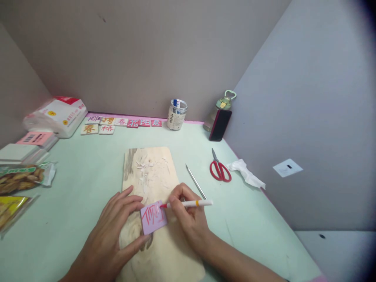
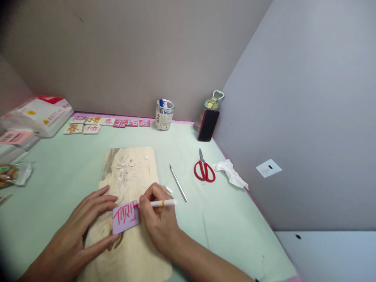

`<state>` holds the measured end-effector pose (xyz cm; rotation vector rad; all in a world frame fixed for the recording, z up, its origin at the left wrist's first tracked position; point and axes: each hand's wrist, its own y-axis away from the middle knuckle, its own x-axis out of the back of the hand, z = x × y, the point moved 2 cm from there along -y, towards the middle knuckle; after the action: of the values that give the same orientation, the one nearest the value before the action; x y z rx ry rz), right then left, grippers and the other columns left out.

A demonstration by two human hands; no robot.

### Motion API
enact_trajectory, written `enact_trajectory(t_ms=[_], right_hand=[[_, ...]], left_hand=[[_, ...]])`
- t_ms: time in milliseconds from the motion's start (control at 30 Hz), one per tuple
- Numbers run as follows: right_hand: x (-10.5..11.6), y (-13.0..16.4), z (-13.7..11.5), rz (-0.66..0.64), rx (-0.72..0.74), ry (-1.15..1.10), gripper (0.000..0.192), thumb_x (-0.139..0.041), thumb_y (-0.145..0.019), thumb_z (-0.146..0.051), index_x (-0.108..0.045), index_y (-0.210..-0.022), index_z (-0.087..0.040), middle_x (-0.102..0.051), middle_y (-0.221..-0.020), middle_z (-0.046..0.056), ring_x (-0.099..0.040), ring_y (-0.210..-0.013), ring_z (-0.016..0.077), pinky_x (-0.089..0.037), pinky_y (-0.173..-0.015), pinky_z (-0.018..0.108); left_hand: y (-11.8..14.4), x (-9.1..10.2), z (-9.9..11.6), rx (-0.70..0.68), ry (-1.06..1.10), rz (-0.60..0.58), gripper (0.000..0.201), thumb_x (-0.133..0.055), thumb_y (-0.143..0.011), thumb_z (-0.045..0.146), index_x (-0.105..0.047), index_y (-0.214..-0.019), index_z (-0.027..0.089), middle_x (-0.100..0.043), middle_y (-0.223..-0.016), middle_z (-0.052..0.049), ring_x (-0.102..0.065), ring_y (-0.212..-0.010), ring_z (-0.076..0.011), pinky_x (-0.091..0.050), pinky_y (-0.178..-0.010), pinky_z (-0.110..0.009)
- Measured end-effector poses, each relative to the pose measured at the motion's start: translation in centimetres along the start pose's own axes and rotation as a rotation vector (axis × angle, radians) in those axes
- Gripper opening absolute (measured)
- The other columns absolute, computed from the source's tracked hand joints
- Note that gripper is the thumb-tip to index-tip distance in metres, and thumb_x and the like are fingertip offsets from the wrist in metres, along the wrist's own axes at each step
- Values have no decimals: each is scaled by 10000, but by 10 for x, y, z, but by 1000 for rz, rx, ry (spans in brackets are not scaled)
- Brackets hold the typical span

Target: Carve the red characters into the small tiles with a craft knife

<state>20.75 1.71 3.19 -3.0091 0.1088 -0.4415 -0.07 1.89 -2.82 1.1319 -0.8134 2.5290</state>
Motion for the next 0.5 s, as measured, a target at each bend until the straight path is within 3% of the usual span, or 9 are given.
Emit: enact_trajectory(t_ms=[500], right_hand=[[-2, -1, 1, -20, 32, 63, 224, -491, -898, -250, -440, -682, -221, -459, -645, -28, -422, -599, 138, -330, -578, 283]], left_hand=[[0, 0, 0, 4, -2, -5, 470, -670, -882, 471, -488, -1271, 279, -572, -1329, -79, -390, -1414, -343, -372, -1132, -603]])
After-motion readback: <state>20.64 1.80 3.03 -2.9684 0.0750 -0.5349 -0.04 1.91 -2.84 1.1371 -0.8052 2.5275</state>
